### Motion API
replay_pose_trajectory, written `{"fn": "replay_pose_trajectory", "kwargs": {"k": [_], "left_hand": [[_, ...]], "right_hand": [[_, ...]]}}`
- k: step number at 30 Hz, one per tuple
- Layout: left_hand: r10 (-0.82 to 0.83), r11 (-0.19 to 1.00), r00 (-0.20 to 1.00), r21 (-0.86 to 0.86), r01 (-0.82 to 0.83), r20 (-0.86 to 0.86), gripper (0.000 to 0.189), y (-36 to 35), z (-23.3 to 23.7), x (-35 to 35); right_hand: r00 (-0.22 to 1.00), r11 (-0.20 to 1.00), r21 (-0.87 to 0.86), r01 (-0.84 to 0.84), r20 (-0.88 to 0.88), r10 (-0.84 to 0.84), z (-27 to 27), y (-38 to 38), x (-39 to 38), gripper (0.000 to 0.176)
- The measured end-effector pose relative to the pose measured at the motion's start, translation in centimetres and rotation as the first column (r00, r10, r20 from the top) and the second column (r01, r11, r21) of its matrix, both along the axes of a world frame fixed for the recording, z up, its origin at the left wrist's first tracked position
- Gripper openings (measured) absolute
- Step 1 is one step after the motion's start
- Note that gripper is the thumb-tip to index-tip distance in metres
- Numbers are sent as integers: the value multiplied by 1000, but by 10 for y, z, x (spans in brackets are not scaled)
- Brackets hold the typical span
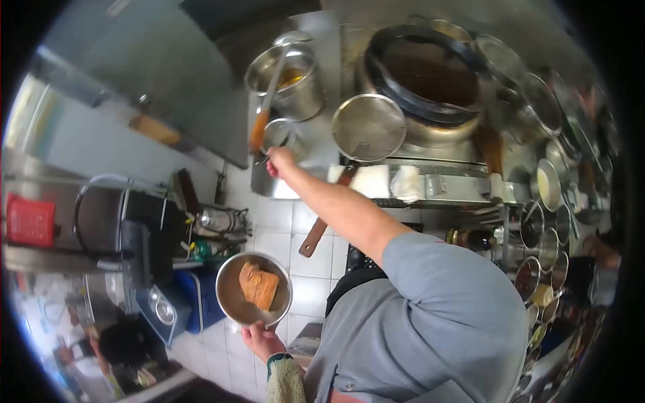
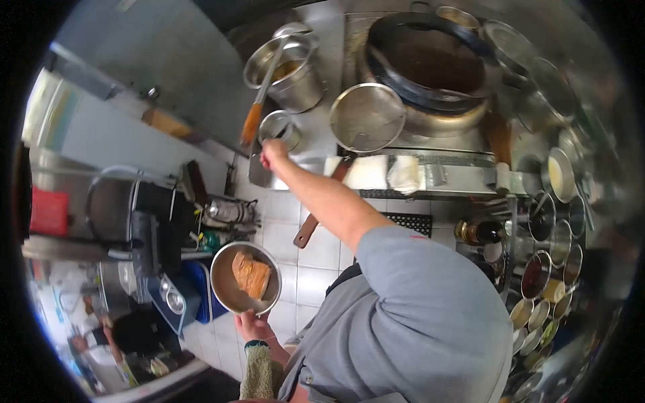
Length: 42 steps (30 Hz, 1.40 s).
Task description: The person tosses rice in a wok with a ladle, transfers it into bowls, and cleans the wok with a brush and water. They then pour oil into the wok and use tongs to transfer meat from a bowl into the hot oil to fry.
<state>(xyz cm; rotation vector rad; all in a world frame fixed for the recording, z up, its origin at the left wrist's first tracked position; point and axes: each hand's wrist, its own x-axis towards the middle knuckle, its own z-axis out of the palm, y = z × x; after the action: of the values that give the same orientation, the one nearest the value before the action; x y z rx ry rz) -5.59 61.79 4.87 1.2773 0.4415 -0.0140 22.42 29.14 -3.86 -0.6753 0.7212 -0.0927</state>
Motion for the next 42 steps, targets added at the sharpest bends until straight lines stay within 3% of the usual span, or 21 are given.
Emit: {"fn": "replay_pose_trajectory", "kwargs": {"k": [2,3,6,8,11,12,13,15,16,17,18,19,20,21,23,24,26,30,32,35,42], "left_hand": [[-40,998,999,-53,39,-33,32,-2,2,4],[-105,994,991,-37,102,-88,33,0,1,12],[-182,978,983,-108,179,-18,32,-22,1,37],[-284,955,959,-94,283,4,28,-33,-4,59],[-433,898,901,-86,431,-12,22,-61,-8,90],[-503,851,863,-143,505,51,21,-79,-4,95],[-609,778,789,-135,613,79,25,-89,-3,105],[-716,687,693,-90,721,87,33,-116,3,117],[-776,624,620,-5,782,113,34,-127,-5,127],[-782,576,616,-266,773,93,35,-145,2,129],[-832,509,545,-252,823,101,38,-161,7,131],[-845,464,520,-314,828,124,42,-176,1,134],[-844,484,531,-322,814,75,31,-190,-1,136],[-858,458,508,-334,824,78,28,-205,5,134],[-861,478,507,-292,828,29,24,-227,9,132],[-879,446,475,-276,851,45,25,-236,8,138],[-914,375,401,-249,893,60,28,-247,1,140],[-942,301,327,-241,923,79,23,-267,9,136],[-952,257,286,-218,942,113,20,-273,12,135],[-945,259,293,-216,942,145,12,-278,22,125],[-901,377,421,-286,881,107,13,-297,10,116]], "right_hand": [[997,999,32,23,77,-26,10,-6,-20,17],[989,990,138,27,141,-47,13,-12,-34,16],[942,939,340,-53,330,-66,35,-28,-106,11],[964,923,380,64,214,-155,76,-39,-174,20],[947,993,114,-22,320,-16,63,-79,-243,60],[936,999,50,14,350,-30,55,-92,-263,56],[971,967,-248,52,238,9,47,-109,-283,53],[973,773,-634,27,-161,-166,39,-146,-336,48],[951,483,-873,-65,-201,-236,23,-164,-370,43],[890,137,-970,-202,-240,-387,7,-182,-405,42],[719,14,-873,-487,-411,-560,37,-172,-429,40],[644,-73,-805,-589,-413,-644,6,-186,-458,40],[642,-100,-747,-658,-486,-593,-33,-205,-494,44],[497,-27,-587,-809,-658,-566,-44,-210,-515,43],[599,-75,-765,-639,-435,-673,-7,-190,-518,41],[703,-179,-851,-493,-269,-659,27,-178,-510,37],[838,-320,-859,-398,-199,-508,104,-152,-492,41],[901,-581,-692,-430,-366,-230,216,-101,-450,42],[878,-728,-543,-418,-447,-171,234,-98,-431,41],[831,-846,-377,-378,-541,-130,243,-98,-404,37],[835,-931,-246,-271,-541,-100,238,-111,-395,39]]}}
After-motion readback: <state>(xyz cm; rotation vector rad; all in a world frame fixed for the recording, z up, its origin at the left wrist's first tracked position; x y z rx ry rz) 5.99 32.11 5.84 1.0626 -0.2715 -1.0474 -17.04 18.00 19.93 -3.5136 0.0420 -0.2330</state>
